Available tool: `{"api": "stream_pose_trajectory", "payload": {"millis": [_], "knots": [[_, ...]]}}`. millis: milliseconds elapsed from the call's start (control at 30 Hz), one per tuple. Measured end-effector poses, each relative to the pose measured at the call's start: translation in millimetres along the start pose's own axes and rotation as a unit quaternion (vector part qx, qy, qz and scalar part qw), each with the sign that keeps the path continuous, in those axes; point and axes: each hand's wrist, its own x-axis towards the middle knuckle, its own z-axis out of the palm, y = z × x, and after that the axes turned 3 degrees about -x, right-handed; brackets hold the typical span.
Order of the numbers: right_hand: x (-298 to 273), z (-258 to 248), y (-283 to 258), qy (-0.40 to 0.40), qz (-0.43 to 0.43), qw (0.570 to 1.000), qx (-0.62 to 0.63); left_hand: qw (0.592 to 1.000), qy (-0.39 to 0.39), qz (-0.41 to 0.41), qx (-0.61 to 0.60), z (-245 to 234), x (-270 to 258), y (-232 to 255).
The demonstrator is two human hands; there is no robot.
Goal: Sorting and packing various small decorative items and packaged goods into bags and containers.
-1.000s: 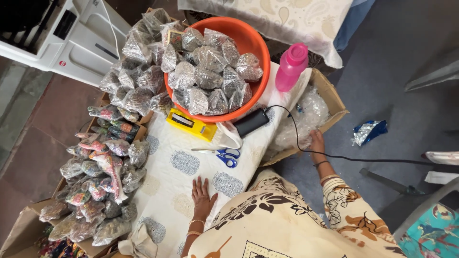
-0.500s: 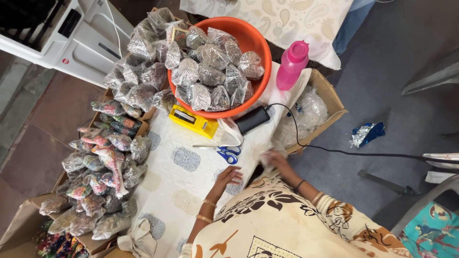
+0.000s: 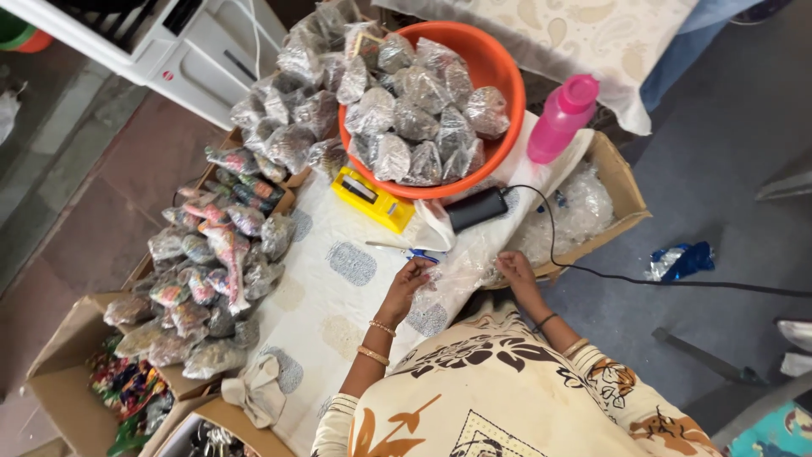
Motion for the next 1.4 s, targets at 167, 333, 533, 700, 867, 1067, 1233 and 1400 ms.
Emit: {"api": "stream_pose_trajectory", "payload": {"millis": [167, 333, 533, 700, 867, 1067, 1233, 1400], "knots": [[5.4, 31.4, -25.7, -0.036, 0.119, 0.989, 0.080, 0.999, 0.022, -0.009, 0.027, -1.8, -11.3, 1.1], [21.8, 46.3, -35.2, -0.060, 0.094, 0.983, 0.149, 0.992, 0.097, 0.037, 0.070, -31.5, -27.9, -15.6], [36.2, 72.7, -41.4, -0.037, 0.062, 0.983, 0.169, 0.971, 0.217, 0.065, 0.072, -49.5, -60.9, -15.5], [33.8, 97.2, -75.7, -0.021, 0.041, 0.991, 0.122, 0.952, 0.297, 0.073, -0.005, -63.7, -79.1, -20.3], [45.6, 115.4, -65.8, -0.037, 0.048, 0.994, 0.091, 0.928, 0.352, 0.119, -0.007, -72.9, -94.3, -16.6], [30.8, 147.9, -111.7, -0.028, -0.093, 0.992, -0.079, 0.920, 0.350, 0.176, -0.024, -139.7, -96.3, -83.9], [3.3, 171.4, -125.7, -0.067, -0.301, 0.912, -0.269, 0.923, 0.361, 0.135, 0.007, -134.9, -105.9, -81.2], [-16.7, 206.0, -128.1, -0.261, -0.435, 0.774, -0.380, 0.943, 0.324, 0.077, -0.018, -117.0, -112.6, -75.4]]}}
